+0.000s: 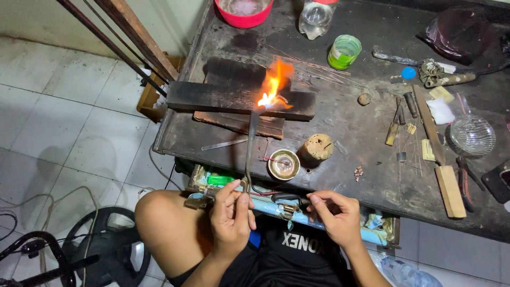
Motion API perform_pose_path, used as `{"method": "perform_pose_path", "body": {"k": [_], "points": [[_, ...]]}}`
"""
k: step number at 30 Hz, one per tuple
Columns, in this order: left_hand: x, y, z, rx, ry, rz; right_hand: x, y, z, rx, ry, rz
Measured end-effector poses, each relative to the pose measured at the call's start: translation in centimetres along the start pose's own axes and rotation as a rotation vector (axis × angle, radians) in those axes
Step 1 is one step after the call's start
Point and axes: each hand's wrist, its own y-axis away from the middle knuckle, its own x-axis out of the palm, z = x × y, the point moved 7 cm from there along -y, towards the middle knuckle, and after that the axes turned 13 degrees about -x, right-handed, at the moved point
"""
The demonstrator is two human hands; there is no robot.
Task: Assembling and soldering small jewelry components on a workbench using a handheld torch.
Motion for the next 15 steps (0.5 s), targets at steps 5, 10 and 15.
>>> {"method": "perform_pose_path", "body": {"k": [5, 10, 15], "points": [[0.01, 0.27, 0.4, 0.024, 0.024, -0.002, 0.0, 0.04, -0.24, 0.021, 0.02, -0.005], [-0.21, 0.08, 0.6, 0.013, 0.026, -0.006, 0.13, -0.13, 0.01, 0.021, 0.028, 0.006], [0.2, 0.38, 0.59, 0.009, 0.041, 0.02, 0.1, 0.06, -0.21, 0.016, 0.011, -0.002]]}}
